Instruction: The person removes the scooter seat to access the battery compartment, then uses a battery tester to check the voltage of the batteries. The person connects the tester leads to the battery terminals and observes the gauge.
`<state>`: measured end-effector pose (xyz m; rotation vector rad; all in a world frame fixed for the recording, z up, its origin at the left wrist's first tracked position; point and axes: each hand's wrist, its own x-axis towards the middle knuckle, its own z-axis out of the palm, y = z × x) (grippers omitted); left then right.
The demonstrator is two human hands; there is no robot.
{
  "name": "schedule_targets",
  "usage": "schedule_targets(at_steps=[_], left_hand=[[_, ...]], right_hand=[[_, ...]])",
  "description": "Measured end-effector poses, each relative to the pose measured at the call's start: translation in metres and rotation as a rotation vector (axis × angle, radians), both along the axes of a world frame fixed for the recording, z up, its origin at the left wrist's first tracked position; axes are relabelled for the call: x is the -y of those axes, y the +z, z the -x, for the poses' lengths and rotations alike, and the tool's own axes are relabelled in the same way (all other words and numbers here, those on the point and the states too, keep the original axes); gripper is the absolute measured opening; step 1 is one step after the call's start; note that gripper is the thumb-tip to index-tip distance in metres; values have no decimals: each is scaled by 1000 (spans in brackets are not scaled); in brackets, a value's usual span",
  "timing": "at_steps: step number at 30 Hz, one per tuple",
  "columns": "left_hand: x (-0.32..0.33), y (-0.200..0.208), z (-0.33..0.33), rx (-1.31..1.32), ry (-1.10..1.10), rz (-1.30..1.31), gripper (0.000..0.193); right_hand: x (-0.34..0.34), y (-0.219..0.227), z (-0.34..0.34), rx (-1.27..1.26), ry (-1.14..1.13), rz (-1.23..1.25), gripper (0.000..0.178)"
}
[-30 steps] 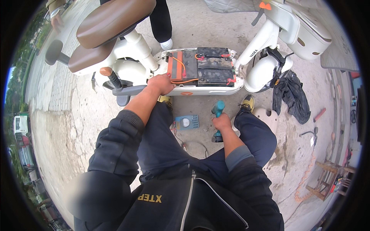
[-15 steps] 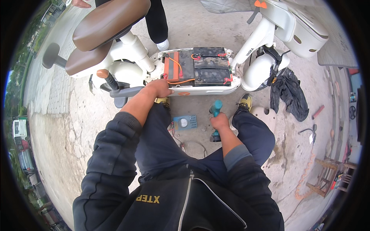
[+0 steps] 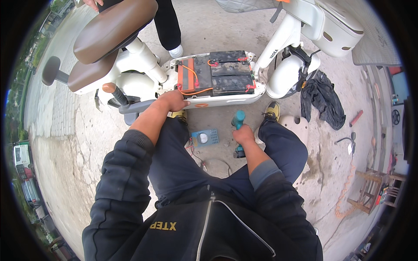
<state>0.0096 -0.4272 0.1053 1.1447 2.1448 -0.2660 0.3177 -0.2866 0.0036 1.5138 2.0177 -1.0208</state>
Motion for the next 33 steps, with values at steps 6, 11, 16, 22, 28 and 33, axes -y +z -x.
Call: schedule_targets(at_steps=[6,11,16,22,28,33], left_hand=[[1,1,0,5,4,-14,56],[3,-1,1,2,9,-37,58],[2,1,0,1,18,-38,58],[0,7,-2,0,3,-19,57],[-1,7,-3,1,41,2,57],[-2,8,-3,-4,12,-1,56]], right_hand=[[0,6,2,1,-9,5,47],[1,3,1,2,-28,14,46],[1,5,1,-18,-24,15,48],[0,10,4,4,-27,47,48],[0,10,3,5,-22,50,48],[1,11,3,13,-16,32,48]])
